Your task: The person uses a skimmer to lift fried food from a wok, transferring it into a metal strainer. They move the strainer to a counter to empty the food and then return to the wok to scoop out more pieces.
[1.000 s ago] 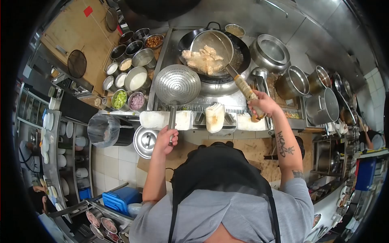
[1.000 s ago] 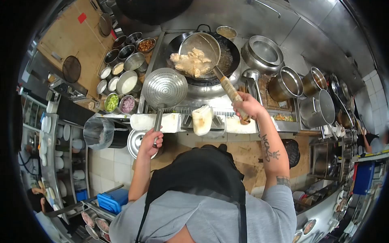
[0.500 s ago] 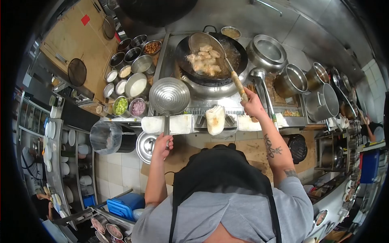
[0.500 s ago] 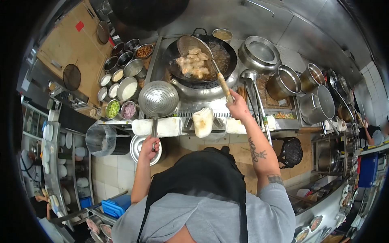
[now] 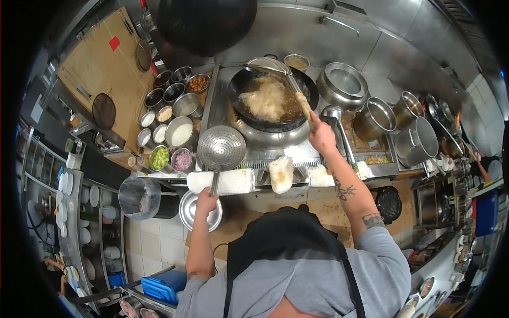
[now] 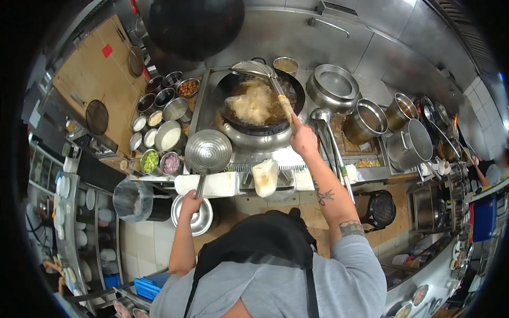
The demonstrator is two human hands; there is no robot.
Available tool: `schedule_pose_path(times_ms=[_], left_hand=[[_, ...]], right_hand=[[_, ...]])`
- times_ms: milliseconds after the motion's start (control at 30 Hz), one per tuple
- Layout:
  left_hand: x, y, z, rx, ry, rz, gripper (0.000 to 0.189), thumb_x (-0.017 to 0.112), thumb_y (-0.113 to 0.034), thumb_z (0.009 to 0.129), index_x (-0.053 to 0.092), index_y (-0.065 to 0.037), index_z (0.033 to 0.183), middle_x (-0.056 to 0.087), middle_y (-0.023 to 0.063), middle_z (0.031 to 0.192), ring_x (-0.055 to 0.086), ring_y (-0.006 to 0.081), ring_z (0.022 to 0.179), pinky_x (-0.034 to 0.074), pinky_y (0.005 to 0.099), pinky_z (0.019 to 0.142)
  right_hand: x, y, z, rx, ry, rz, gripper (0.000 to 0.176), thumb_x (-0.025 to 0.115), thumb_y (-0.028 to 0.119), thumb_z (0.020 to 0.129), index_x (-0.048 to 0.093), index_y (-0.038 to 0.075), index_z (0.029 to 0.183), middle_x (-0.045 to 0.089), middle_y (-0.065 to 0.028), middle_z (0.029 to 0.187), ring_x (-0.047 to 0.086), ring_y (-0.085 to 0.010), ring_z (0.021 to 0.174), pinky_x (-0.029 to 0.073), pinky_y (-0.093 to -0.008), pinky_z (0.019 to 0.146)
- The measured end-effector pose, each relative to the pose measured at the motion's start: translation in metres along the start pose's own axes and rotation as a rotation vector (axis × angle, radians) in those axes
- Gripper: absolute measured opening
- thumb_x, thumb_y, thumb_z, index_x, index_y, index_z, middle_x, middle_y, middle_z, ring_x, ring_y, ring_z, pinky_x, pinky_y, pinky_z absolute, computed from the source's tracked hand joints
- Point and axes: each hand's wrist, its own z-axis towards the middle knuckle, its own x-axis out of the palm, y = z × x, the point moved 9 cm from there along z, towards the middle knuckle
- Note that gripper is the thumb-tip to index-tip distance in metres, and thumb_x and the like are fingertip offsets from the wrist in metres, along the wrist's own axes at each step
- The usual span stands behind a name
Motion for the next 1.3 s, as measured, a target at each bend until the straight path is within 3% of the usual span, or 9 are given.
schedule_pose_path(times_ms=[133,433,567,667,700,733,1000,1100,1300], left_hand=[[-0.001,-0.066,-0.008,0.378,-0.162,0.154,0.054,0.071,-0.016,0.088,0.054,0.001,0.136,0.065,0.018,0.119,0.067,0.0295,0.104,0.054,0.0368,0.088],[0.064,-0.178,-0.008,-0.026,0.436,-0.681,0.056,0.056,-0.042,0.103,0.046,-0.006,0.145,0.061,0.0136,0.13,0.067,0.0245,0.104,0.057,0.0391,0.083],[0.052,-0.182,-0.001,-0.009,0.426,-0.54,0.072,0.059,-0.046,0.101,0.032,-0.008,0.155,0.061,0.0144,0.128,0.067,0.026,0.104,0.058,0.0408,0.082],[0.052,-0.135,0.037,0.416,0.207,-0.077,0.076,0.067,-0.027,0.098,0.026,-0.011,0.159,0.065,0.0098,0.112,0.063,0.0144,0.083,0.055,0.0307,0.064],[0.049,-0.137,0.035,0.582,0.123,0.081,0.078,0.069,-0.023,0.097,0.025,-0.01,0.16,0.065,0.0089,0.108,0.062,0.0126,0.08,0.054,0.0295,0.062],[0.04,-0.152,0.009,0.176,0.296,-0.11,0.078,0.069,-0.016,0.096,0.025,-0.011,0.161,0.064,0.0061,0.104,0.058,0.0105,0.077,0.05,0.0281,0.059],[-0.01,-0.098,0.036,0.17,0.432,-0.138,0.075,0.064,-0.009,0.098,0.026,-0.019,0.162,0.061,0.0041,0.125,0.059,0.011,0.09,0.052,0.0266,0.075],[-0.017,-0.107,0.039,0.097,0.43,-0.079,0.074,0.061,-0.006,0.098,0.025,-0.02,0.162,0.063,0.0024,0.12,0.058,0.0103,0.088,0.05,0.0247,0.075],[-0.006,-0.127,0.039,0.097,0.349,0.089,0.083,0.072,-0.016,0.092,0.026,-0.018,0.162,0.059,0.0065,0.132,0.058,0.0134,0.1,0.049,0.0279,0.083]], right_hand=[[0.023,0.009,0.006,0.056,0.05,-0.044,0.078,0.063,0.012,0.081,0.039,0.026,0.154,0.065,-0.0276,0.11,0.068,-0.0431,0.098,0.054,-0.0508,0.088],[0.079,0.141,-0.079,0.006,0.388,0.394,0.086,0.061,0.023,0.088,0.016,-0.015,0.152,0.06,-0.0437,0.108,0.065,-0.0524,0.098,0.053,-0.0493,0.093],[0.132,0.174,-0.117,-0.196,0.501,0.515,0.085,0.062,0.02,0.086,0.02,-0.015,0.151,0.056,-0.0425,0.116,0.061,-0.0512,0.107,0.051,-0.0484,0.096],[0.127,0.181,-0.144,-0.244,0.686,0.6,0.085,0.064,0.02,0.086,0.022,-0.014,0.151,0.056,-0.0368,0.123,0.061,-0.0468,0.109,0.051,-0.0463,0.096],[0.128,0.172,-0.148,-0.239,0.665,0.598,0.085,0.065,0.02,0.086,0.023,-0.014,0.152,0.058,-0.0347,0.122,0.062,-0.0456,0.108,0.051,-0.0458,0.095],[0.131,0.158,-0.15,-0.234,0.642,0.594,0.085,0.066,0.02,0.086,0.023,-0.013,0.152,0.059,-0.0327,0.121,0.062,-0.0445,0.107,0.051,-0.0453,0.094],[0.096,0.01,-0.204,0.121,0.577,0.665,0.084,0.071,0.022,0.09,0.026,-0.005,0.155,0.064,-0.017,0.109,0.067,-0.0228,0.081,0.055,-0.0347,0.076],[0.091,-0.047,-0.239,0.298,0.546,0.668,0.083,0.071,0.025,0.088,0.03,-0.006,0.154,0.067,-0.0187,0.103,0.066,-0.03,0.097,0.051,-0.0379,0.089],[0.064,-0.125,-0.3,0.583,0.5,0.802,0.083,0.072,0.023,0.089,0.03,-0.002,0.155,0.068,-0.0128,0.101,0.067,-0.0258,0.094,0.053,-0.037,0.088]])
